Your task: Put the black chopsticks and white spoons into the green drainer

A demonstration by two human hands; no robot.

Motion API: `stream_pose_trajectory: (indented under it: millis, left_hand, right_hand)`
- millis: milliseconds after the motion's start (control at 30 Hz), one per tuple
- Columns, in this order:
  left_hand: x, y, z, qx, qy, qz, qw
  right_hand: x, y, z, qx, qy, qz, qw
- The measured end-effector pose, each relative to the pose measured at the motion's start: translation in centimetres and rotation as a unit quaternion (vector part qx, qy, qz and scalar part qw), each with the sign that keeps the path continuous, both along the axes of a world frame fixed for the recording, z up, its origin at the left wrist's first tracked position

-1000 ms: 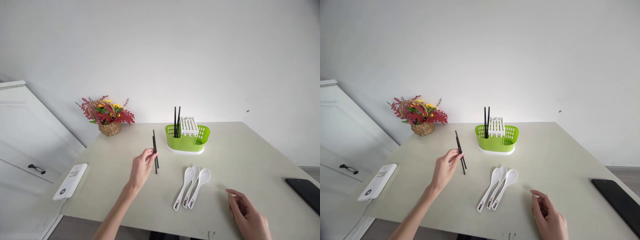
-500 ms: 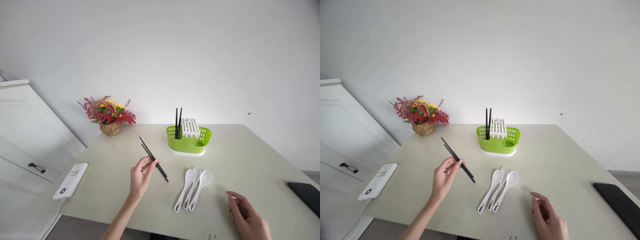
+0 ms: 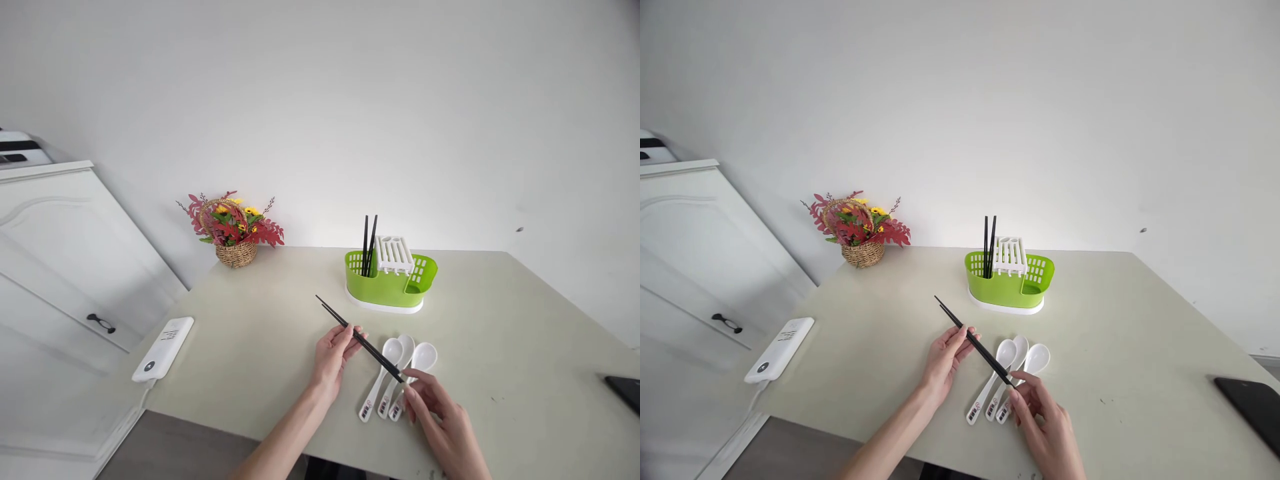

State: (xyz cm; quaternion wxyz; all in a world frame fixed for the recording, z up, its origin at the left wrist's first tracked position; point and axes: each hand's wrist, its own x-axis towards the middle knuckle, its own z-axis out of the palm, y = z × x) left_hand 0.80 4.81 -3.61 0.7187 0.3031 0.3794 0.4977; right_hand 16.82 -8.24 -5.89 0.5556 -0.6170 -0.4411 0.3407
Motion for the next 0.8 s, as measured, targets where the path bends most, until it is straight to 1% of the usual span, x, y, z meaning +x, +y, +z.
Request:
stream_pose_trajectory:
  millis: [133,300,400,467,567,667,800]
  left_hand:
    - [0.5,0.0,-0.2,0.014,-0.006,-0.018,1.000]
    - [0.5,0.0,-0.1,0.026,0.011,-0.031,0.999]
    - [0.6,-0.2,0.0,0.026,0.023,-0.044,0.998]
    - [0.6,-0.4,0.1,0.032,0.032,-0.053,0.998]
    - [0.6,-0.7,0.3,0.044,0.047,-0.074,0.995]
    - [0.6,-1.0,0.5,0.056,0.068,-0.096,0.992]
    - [0.5,-1.2,0.7,0.066,0.080,-0.104,0.989]
  right_hand:
    - [0.6,-0.2,-0.5,0.009,-0.005,-0.030,0.999]
    - [0.9,-0.2,-1.1,0.010,0.010,-0.020,1.000]
    - [1.3,-0.2,-1.5,-0.009,0.023,-0.019,1.000]
    - [1.7,-0.1,-1.8,-0.027,0.016,-0.012,0.999]
    - [2.3,0.0,-2.1,-0.037,0.001,0.004,0.999]
    - [2.6,0.0,-2.2,-0.043,-0.004,0.000,0.999]
    - [2.9,0.0,-2.3,-0.071,-0.031,-0.009,0.997]
